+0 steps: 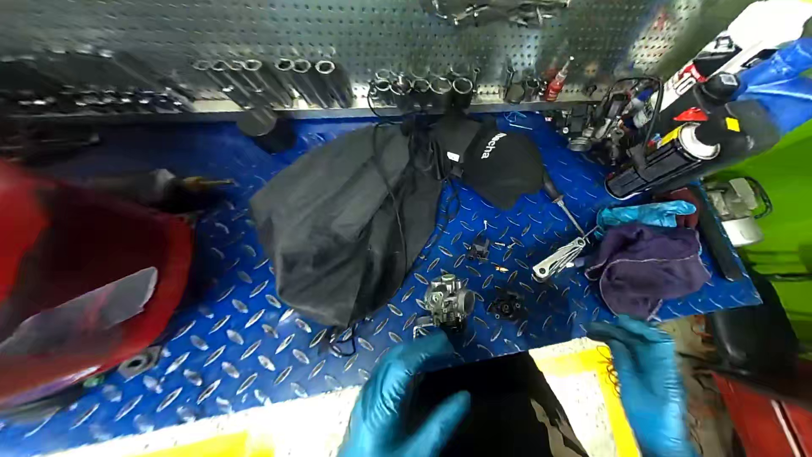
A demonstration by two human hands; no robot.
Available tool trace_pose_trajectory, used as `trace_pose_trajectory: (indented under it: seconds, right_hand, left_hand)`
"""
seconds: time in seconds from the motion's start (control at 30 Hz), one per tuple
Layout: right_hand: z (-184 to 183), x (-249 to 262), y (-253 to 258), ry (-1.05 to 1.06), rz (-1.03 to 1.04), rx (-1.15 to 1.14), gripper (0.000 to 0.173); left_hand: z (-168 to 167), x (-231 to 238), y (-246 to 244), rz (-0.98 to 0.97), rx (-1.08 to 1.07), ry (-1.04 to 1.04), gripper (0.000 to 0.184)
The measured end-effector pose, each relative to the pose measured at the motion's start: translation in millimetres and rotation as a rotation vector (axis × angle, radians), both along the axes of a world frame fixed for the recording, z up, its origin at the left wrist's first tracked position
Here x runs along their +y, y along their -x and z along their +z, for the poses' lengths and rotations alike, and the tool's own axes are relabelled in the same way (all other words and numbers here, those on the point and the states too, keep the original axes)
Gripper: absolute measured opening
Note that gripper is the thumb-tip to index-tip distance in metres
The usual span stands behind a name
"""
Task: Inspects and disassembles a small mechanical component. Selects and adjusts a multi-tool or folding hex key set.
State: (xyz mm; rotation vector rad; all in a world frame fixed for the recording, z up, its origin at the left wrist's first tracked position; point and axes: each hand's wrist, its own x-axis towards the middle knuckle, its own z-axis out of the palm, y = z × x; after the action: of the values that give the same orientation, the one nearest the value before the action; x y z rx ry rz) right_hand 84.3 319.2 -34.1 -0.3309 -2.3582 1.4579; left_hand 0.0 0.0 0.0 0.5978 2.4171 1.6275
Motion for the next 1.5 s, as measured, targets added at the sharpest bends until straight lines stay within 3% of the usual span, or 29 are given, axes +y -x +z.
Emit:
trace_pose_trajectory:
  seconds: [0.1, 0.17, 0.3, 0.4, 0.5, 0.6, 0.73, 0.8, 0.9, 1.07, 1.17, 1.33, 1.5]
  right_hand:
    - [-32.7, -42.4, 12.7, -0.259, 0.004, -0.18, 0.082]
    - [-40.2, -60.3, 30.6, -0.424, 0.018, -0.277, 0.098]
    - [-48.3, -73.2, 55.7, -0.608, 0.057, -0.373, 0.084]
    - [-55.6, -77.7, 56.1, -0.6, 0.021, -0.344, 0.064]
    - [-60.2, -85.4, 49.1, -0.595, -0.041, -0.258, 0.059]
    - [-54.6, -94.3, 46.1, -0.375, -0.113, -0.19, 0.061]
    - [-34.0, -109.6, 58.8, 0.383, -0.247, -0.106, 0.07]
    - [-25.6, -109.3, 66.8, 0.591, -0.28, -0.086, 0.07]
    - [-14.6, -105.3, 71.9, 0.776, -0.253, -0.057, 0.07]
    - [9.7, -105.5, 68.5, 0.863, -0.077, -0.041, 0.067]
    - [25.7, -114.9, 73.6, 0.895, 0.052, -0.025, 0.065]
    - [30.1, -126.3, 74.9, 0.974, 0.194, -0.008, 0.041]
    - [37.5, -144.1, 73.9, 0.9, 0.137, -0.046, 0.03]
  left_hand:
    - [-28.8, 2.5, 28.9, 0.035, 0.222, 0.293, 0.098]
    - [-49.7, 12.1, 47.2, -0.028, 0.333, 0.415, 0.109]
    - [-68.8, 18.5, 65.2, -0.12, 0.352, 0.509, 0.096]
    - [-74.3, 20.4, 69.8, -0.135, 0.212, 0.412, 0.086]
    - [-75.5, 15.7, 76.5, -0.144, 0.007, 0.291, 0.092]
    - [-72.1, 13.4, 82.1, -0.089, -0.096, 0.274, 0.107]
    - [-64.1, 17.5, 94.4, -0.135, -0.215, 0.431, 0.101]
    - [-66.2, 15.6, 100.3, -0.191, -0.285, 0.357, 0.088]
    - [-69.7, 1.9, 98.0, -0.252, -0.303, 0.072, 0.078]
    - [-32.5, -33.9, 101.1, -0.574, -0.208, -0.424, 0.07]
    - [-10.4, -42.8, 99.8, -0.729, -0.341, -0.633, 0.066]
    - [-18.9, -52.2, 79.9, -0.743, -0.556, -0.67, 0.075]
    - [-17.3, -57.3, 77.4, -0.578, -0.488, -0.569, 0.074]
